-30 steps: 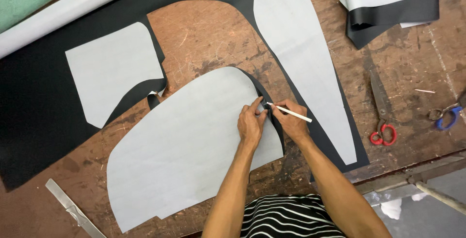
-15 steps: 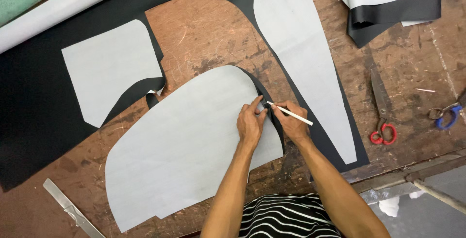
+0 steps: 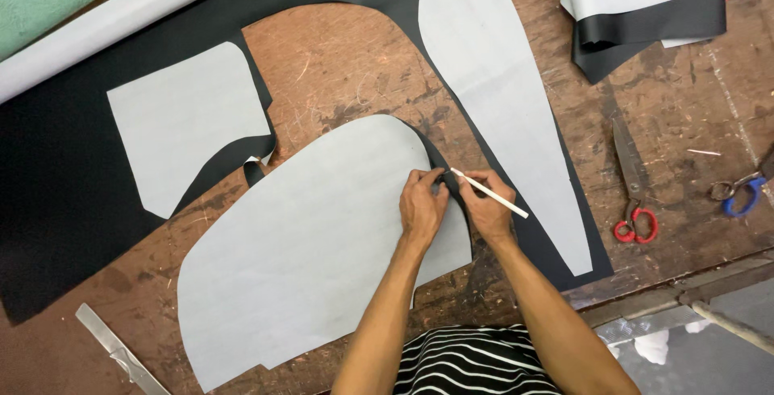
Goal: The person cuts curved pieces from black vinyl fabric with red-handled scissors, following white paper patterns laid on the worktable. After cutting, they move the cut pieces aside, flip a large piece over, and mark it with a white chalk pencil.
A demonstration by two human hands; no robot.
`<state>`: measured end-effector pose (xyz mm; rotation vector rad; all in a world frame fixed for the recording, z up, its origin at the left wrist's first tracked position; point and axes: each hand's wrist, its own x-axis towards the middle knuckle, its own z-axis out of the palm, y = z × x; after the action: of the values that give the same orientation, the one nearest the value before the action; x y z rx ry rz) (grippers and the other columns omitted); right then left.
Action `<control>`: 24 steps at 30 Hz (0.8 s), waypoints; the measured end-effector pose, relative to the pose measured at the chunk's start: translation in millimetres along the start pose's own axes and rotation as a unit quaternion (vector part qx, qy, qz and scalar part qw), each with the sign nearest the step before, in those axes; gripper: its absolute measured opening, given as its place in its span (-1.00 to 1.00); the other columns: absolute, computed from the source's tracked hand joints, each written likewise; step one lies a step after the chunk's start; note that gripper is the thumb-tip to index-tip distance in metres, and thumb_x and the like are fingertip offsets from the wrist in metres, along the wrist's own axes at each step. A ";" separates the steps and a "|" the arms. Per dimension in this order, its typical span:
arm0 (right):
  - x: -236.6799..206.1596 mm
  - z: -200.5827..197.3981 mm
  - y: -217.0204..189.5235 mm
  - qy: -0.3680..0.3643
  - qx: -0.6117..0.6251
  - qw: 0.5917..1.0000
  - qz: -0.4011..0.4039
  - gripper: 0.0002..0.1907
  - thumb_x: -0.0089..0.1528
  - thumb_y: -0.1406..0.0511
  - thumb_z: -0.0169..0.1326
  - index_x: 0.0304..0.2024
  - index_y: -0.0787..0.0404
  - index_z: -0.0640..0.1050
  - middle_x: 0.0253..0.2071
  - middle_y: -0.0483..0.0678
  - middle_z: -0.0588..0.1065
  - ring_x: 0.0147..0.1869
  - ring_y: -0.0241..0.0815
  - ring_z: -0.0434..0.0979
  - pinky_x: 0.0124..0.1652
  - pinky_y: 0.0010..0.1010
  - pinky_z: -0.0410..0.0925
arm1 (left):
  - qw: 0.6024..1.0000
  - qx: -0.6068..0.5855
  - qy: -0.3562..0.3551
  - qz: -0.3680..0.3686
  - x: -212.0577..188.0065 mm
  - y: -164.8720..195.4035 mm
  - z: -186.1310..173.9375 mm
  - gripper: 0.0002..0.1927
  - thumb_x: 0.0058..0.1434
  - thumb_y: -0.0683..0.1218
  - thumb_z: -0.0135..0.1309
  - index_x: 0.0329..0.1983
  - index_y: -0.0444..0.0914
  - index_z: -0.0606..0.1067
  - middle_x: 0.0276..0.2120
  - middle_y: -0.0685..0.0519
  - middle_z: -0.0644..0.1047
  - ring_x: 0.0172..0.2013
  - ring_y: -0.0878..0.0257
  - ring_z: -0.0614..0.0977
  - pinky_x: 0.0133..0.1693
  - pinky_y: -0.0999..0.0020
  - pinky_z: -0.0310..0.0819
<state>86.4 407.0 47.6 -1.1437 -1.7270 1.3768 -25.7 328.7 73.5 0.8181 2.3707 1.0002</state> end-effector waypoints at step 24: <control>-12.2 14.6 -5.5 0.027 -0.127 0.987 -0.095 -0.87 0.20 0.38 0.28 -0.32 0.33 0.58 -0.41 0.06 0.57 -0.41 -0.13 0.58 -0.42 -0.35 0.37 | 0.999 -0.014 -0.003 -0.049 0.8 -20.0 -5.8 -0.67 0.10 -0.18 0.27 -0.03 -0.18 0.66 -0.34 -0.07 0.56 -0.35 0.10 0.64 -0.23 0.17 0.56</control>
<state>77.4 389.6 49.7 -1.1061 -1.9568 1.0240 -36.8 315.1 62.2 0.6851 2.3628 0.9874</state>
